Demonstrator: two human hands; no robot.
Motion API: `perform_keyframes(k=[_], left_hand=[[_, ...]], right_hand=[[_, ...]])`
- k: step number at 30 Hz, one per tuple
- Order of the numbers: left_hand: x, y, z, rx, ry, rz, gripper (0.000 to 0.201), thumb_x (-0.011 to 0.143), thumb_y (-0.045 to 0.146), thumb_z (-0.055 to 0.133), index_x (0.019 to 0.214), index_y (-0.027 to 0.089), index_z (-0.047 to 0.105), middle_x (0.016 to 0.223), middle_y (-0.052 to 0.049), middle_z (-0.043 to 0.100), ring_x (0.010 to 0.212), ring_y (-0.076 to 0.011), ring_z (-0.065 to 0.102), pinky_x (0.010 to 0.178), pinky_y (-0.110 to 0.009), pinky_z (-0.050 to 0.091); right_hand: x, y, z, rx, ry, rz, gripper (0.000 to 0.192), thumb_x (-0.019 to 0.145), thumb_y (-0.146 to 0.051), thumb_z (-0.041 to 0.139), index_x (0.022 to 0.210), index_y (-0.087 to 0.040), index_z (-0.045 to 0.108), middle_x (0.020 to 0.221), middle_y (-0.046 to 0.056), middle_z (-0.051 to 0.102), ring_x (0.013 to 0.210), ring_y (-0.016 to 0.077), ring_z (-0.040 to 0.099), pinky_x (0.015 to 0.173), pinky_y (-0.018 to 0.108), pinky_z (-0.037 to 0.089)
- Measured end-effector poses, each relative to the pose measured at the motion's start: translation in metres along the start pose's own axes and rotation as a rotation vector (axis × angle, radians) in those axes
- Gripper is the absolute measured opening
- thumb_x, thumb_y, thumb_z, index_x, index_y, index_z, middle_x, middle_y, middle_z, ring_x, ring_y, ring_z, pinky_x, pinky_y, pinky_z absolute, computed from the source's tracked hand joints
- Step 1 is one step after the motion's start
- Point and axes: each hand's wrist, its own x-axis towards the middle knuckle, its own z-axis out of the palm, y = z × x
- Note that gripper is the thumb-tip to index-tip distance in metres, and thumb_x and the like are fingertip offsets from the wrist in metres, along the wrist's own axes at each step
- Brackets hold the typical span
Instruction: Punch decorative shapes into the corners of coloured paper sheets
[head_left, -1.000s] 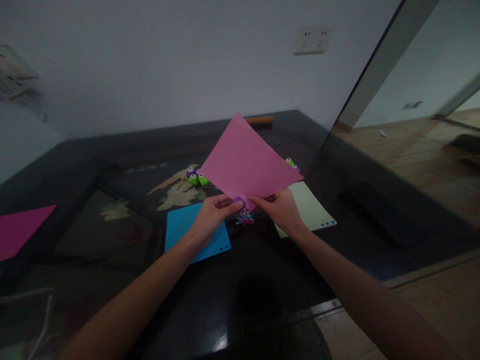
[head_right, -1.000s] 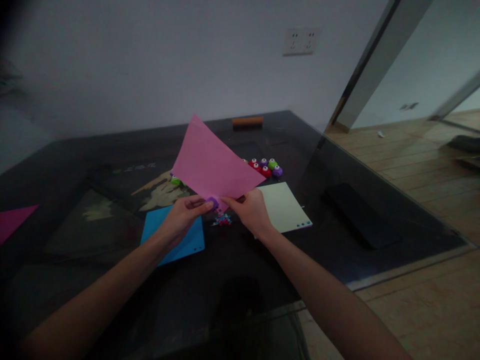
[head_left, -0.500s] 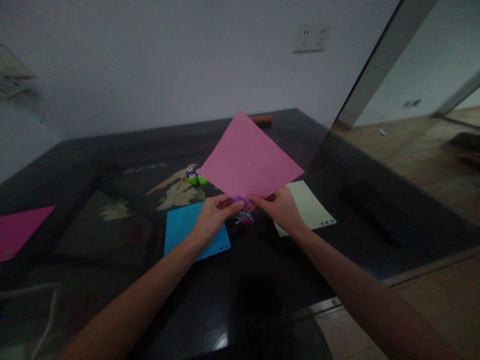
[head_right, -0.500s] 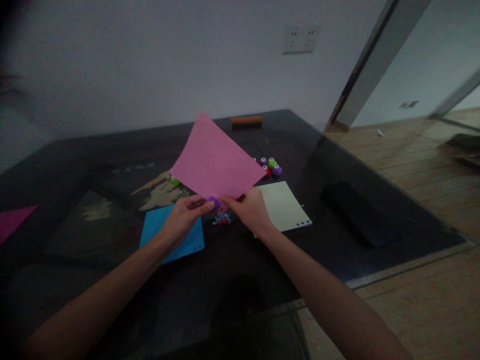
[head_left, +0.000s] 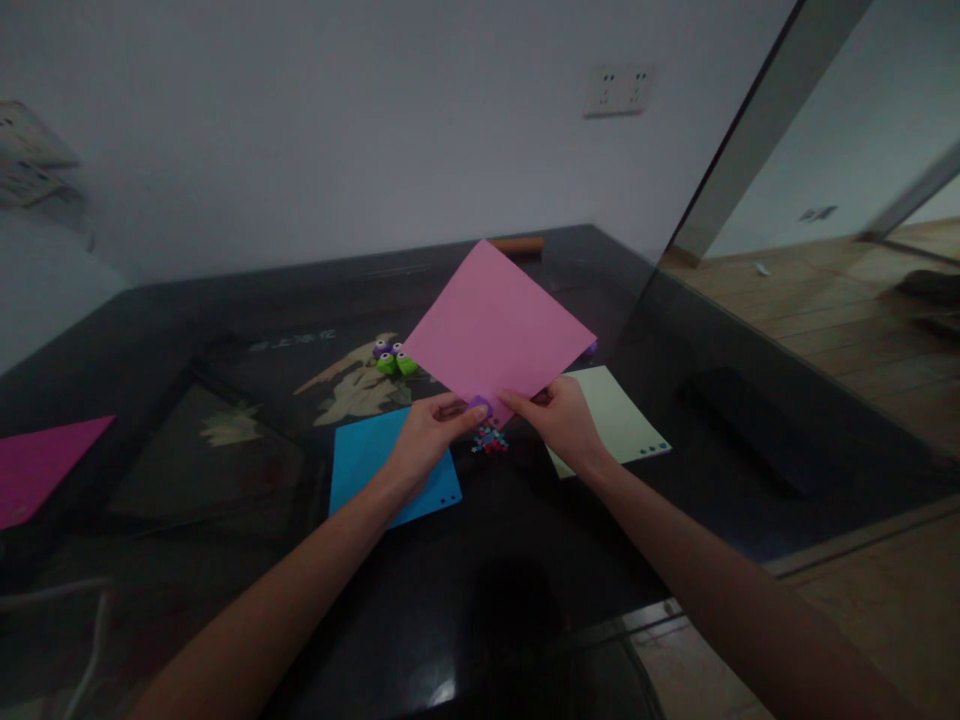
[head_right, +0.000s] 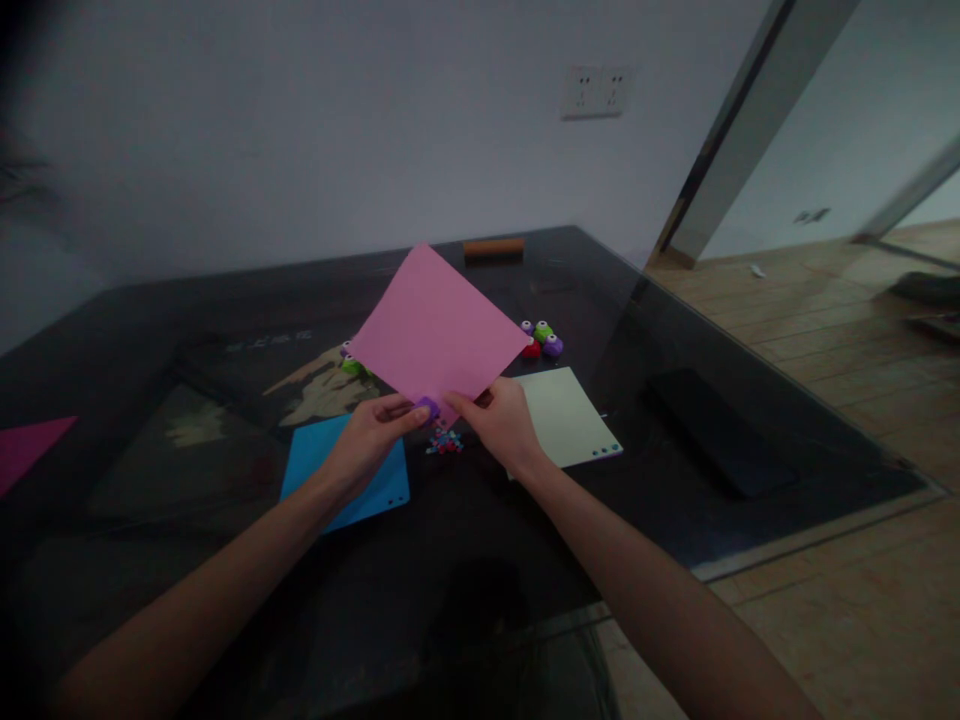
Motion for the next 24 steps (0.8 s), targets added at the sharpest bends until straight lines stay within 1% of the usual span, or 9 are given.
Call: perform_keyframes(k=[5,9,13,20,24], left_hand=[[-0.0008,0.0022,0.0016,-0.003,0.014,-0.028,0.03,0.071,0.03,0.071,0.098,0.017,0.069,0.102,-0.008,0.072,0.095,-0.0231,0.065,0.09,-0.04,0.047],[-0.0014,0.0031,0.0018,-0.024,0.004,-0.036,0.031,0.071,0.029,0.072,0.099,0.017,0.069,0.102,-0.008,0.072,0.094,-0.0219,0.066,0.09,-0.038,0.047],[-0.0014,0.0018,0.0009,-0.042,-0.004,-0.032,0.032,0.07,0.029,0.072,0.1,0.016,0.068,0.1,-0.008,0.072,0.091,-0.022,0.066,0.089,-0.037,0.048],[-0.002,0.0048,0.0004,0.022,0.02,-0.062,0.033,0.064,0.026,0.077,0.095,0.017,0.069,0.098,-0.008,0.073,0.091,-0.0206,0.066,0.087,-0.035,0.048],[-0.0017,0.0048,0.0001,0.004,0.005,-0.065,0.029,0.067,0.028,0.075,0.094,0.017,0.07,0.095,-0.007,0.073,0.09,-0.0203,0.066,0.088,-0.035,0.047]], right_hand=[[-0.0012,-0.0015,0.0006,-0.044,0.035,-0.012,0.022,0.071,-0.033,0.067,0.065,-0.013,0.063,0.06,0.005,0.065,0.054,0.0145,0.057,0.048,0.026,0.041],[-0.0014,-0.0033,0.0007,-0.044,0.041,-0.017,0.022,0.071,-0.033,0.067,0.062,-0.013,0.062,0.06,0.005,0.066,0.053,0.0142,0.056,0.048,0.026,0.041],[-0.0009,-0.004,0.0007,-0.034,0.055,-0.015,0.019,0.069,-0.031,0.068,0.064,-0.013,0.063,0.062,0.006,0.067,0.054,0.0149,0.057,0.049,0.026,0.042],[-0.0007,-0.0022,0.0005,-0.057,0.056,0.0,0.019,0.071,-0.031,0.066,0.066,-0.013,0.064,0.062,0.006,0.067,0.055,0.0152,0.058,0.049,0.026,0.042],[-0.0011,-0.0031,0.0005,-0.039,0.061,-0.004,0.018,0.071,-0.031,0.066,0.067,-0.013,0.065,0.063,0.006,0.068,0.055,0.0152,0.059,0.05,0.026,0.044]])
